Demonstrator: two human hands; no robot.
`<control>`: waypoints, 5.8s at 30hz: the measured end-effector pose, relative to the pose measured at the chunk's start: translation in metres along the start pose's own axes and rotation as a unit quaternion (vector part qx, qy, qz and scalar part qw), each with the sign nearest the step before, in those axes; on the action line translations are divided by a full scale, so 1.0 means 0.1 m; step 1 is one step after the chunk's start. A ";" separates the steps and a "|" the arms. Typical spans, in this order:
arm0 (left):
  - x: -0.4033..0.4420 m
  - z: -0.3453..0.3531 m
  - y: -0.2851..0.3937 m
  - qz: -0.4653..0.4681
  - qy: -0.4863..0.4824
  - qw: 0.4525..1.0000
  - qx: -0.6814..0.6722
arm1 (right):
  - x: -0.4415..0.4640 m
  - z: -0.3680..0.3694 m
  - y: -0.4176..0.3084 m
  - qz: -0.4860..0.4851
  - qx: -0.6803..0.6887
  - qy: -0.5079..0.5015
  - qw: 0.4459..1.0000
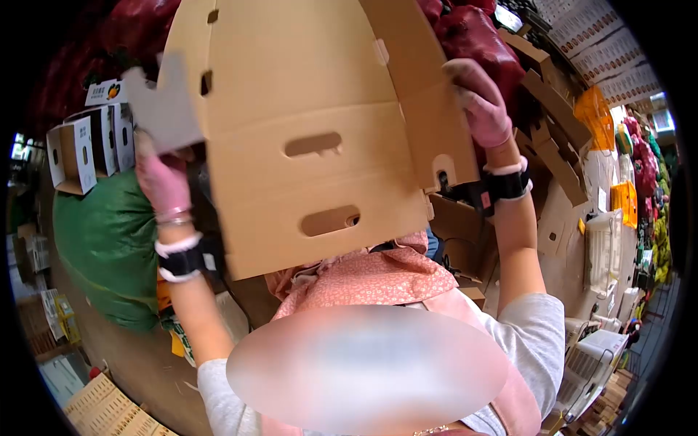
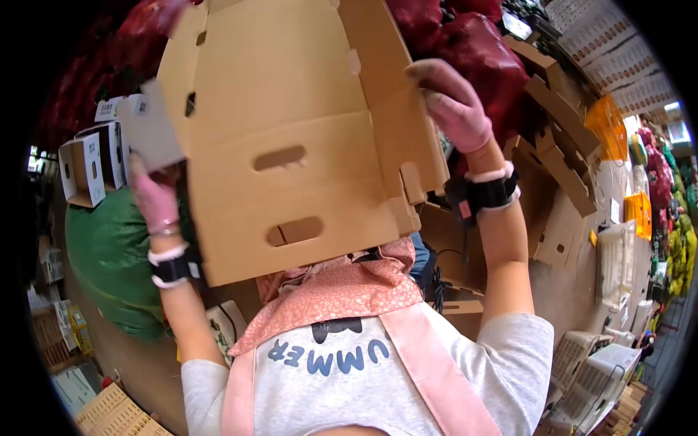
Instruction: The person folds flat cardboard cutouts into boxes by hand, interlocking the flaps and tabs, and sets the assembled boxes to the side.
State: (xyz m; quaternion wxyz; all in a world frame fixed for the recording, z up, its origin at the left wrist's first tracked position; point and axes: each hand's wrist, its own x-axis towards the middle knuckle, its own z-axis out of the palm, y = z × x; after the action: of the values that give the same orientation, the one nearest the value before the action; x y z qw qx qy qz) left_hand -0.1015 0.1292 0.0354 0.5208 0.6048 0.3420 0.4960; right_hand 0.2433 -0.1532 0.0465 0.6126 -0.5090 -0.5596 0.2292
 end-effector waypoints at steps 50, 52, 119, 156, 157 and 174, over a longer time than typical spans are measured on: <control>-0.95 0.72 -0.15 0.217 -0.626 0.698 0.271 | -0.99 1.36 0.82 0.077 -0.267 -0.598 0.752; -0.46 0.75 0.01 0.299 -0.461 0.783 0.291 | -0.21 0.82 -0.02 0.045 -0.246 -0.577 0.778; 0.64 0.88 -0.59 -0.155 -0.281 0.921 0.222 | 1.24 0.59 0.20 0.202 -0.625 -0.273 0.703; 0.69 1.48 -0.34 0.237 -0.400 0.595 0.656 | 1.30 0.58 0.71 0.051 -0.740 -0.204 0.638; 0.72 1.46 -0.33 0.222 -0.406 0.609 0.644 | 1.37 0.52 0.69 0.054 -0.711 -0.219 0.666; 1.66 -1.12 -0.90 0.072 0.150 0.968 0.187 | 0.10 -0.55 0.32 0.148 -0.133 0.196 0.960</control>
State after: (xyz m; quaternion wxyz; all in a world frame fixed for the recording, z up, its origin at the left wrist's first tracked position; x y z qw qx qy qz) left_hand -0.1538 0.3360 -0.0154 0.3041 0.6332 0.4587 0.5443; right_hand 0.3061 -0.1528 0.0306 0.5965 -0.6976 -0.3725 0.1367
